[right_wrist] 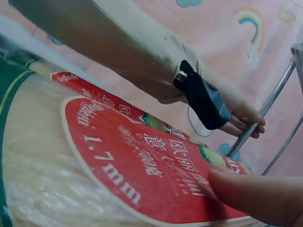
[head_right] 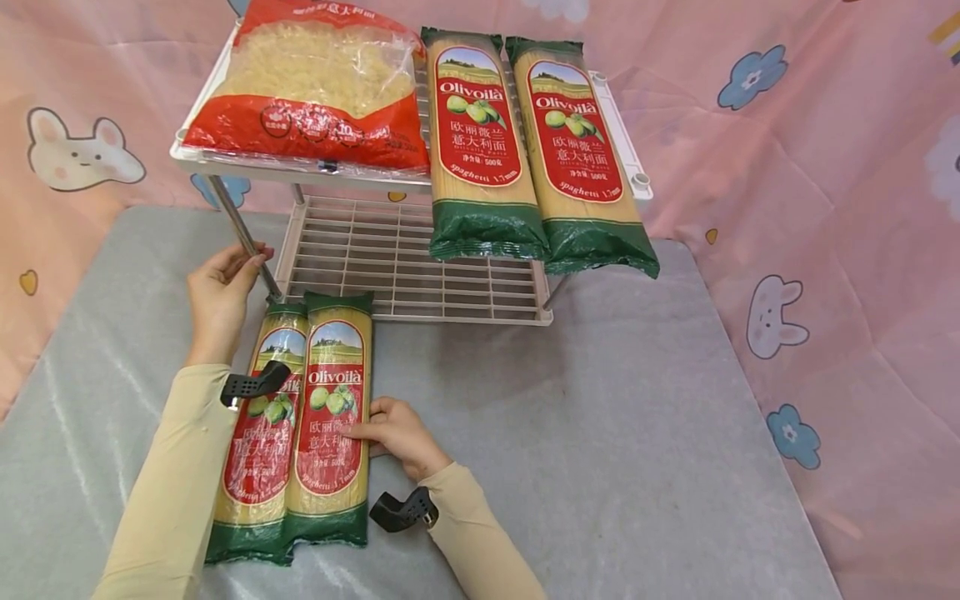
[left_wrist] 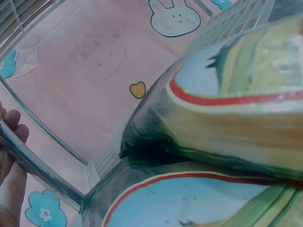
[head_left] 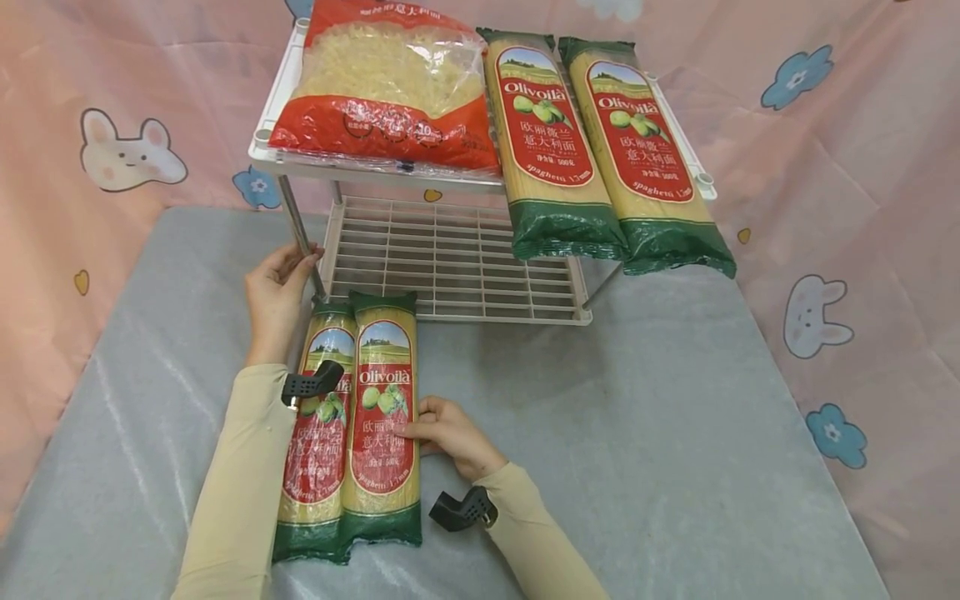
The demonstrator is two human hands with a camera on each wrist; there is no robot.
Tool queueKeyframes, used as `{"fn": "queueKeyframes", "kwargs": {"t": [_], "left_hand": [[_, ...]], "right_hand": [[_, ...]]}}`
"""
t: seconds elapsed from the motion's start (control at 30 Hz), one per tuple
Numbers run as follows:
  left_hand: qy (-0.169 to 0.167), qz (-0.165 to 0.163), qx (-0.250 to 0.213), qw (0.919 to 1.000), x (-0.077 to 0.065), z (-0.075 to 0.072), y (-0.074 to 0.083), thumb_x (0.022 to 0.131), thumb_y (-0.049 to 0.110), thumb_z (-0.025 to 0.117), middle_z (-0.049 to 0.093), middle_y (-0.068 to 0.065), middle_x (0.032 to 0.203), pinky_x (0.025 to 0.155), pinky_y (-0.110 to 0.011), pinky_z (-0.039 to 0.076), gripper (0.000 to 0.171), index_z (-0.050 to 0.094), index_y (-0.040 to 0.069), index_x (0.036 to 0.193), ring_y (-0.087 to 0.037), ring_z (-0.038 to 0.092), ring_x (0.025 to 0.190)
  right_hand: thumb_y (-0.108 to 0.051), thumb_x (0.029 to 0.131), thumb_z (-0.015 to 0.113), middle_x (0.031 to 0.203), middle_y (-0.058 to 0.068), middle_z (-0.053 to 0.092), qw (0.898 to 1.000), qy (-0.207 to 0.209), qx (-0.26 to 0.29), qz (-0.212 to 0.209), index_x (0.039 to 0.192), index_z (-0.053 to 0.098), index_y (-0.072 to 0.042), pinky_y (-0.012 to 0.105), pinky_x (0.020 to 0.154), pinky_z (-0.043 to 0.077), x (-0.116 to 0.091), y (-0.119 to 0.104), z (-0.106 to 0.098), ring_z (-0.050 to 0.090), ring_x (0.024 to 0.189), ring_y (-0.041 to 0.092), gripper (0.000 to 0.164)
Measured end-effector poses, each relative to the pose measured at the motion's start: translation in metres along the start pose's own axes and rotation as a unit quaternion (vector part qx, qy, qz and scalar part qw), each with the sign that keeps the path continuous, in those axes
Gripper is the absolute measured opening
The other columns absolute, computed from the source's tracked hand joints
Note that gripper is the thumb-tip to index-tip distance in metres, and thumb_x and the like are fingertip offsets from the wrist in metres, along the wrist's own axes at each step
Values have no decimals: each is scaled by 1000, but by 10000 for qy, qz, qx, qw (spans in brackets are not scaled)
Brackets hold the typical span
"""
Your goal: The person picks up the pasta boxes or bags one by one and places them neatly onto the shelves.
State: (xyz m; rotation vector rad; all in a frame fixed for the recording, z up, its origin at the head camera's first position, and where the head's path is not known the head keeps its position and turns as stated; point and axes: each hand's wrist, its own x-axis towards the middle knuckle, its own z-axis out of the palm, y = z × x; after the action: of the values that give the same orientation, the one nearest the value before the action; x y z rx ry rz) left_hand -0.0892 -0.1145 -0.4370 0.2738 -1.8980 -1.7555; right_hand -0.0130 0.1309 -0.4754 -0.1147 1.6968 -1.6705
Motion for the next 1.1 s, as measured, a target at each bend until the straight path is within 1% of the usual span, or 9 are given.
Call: {"fn": "queueKeyframes", "kwargs": {"t": [0.17,0.33,0.5,0.6,0.7,0.83,0.9,1.07,1.1], "left_hand": [[-20,-57,-47,10000,0,0,0,92,6,61,66,-17,112,96,-28,46,25,63,-7,113,-4,63,96],[-56,-118,-55,9999,0,0,2,92,4,59,65,-19,112,96,-28,46,25,62,-10,113,-4,63,96],[-31,-59,-68,10000,0,0,1,92,5,60,66,-18,112,96,-28,46,25,63,-9,113,-3,63,96],[-14,-19,-81,10000,0,1,-1,92,6,61,66,-17,112,95,-28,46,25,63,-8,113,-4,63,96],[-5,-7,-65,10000,1,0,-2,92,7,61,66,-17,111,95,-28,46,25,63,-7,112,-4,63,97],[-2,-32,-89,10000,1,0,-3,92,6,61,66,-18,111,95,-28,46,25,63,-8,113,-4,63,96],[-6,-51,-129,9999,-1,0,2,92,5,61,66,-19,112,96,-28,46,25,62,-9,113,-3,63,96],[-45,-71,-45,10000,-9,1,23,92,3,59,66,-20,110,95,-29,47,24,62,-12,111,-2,63,94],[-46,-79,-46,9999,-8,0,22,92,4,60,67,-18,110,95,-29,46,24,62,-11,111,-2,63,94]], "right_hand": [[-3,85,65,87,12,69,9998,34,166,42,106,57,13,31,69,57,-1,0,0,66,69,13,28],[-1,82,68,93,17,69,9999,139,-5,48,108,59,13,29,73,55,-2,1,2,66,73,13,31],[4,78,70,99,17,68,9994,-66,-338,-61,118,51,9,30,81,53,-3,5,2,66,83,19,45],[6,76,71,102,18,67,9989,-232,-393,-121,125,46,6,32,82,53,-4,6,2,67,86,23,54],[5,77,71,103,18,67,9988,-357,-299,-169,129,43,3,33,82,53,-4,5,1,67,86,24,59],[4,78,70,102,17,67,9988,-438,-117,-186,128,40,1,33,82,53,-5,3,0,66,85,22,58],[4,79,70,101,16,67,9989,-427,-57,-188,126,38,1,33,81,53,-5,2,0,66,85,21,57],[6,77,70,101,15,66,9991,-333,116,-216,126,36,1,33,82,53,-6,4,2,66,86,22,60],[7,76,70,102,15,66,9992,-302,159,-226,127,36,1,33,83,53,-6,5,3,66,87,22,61]]}}
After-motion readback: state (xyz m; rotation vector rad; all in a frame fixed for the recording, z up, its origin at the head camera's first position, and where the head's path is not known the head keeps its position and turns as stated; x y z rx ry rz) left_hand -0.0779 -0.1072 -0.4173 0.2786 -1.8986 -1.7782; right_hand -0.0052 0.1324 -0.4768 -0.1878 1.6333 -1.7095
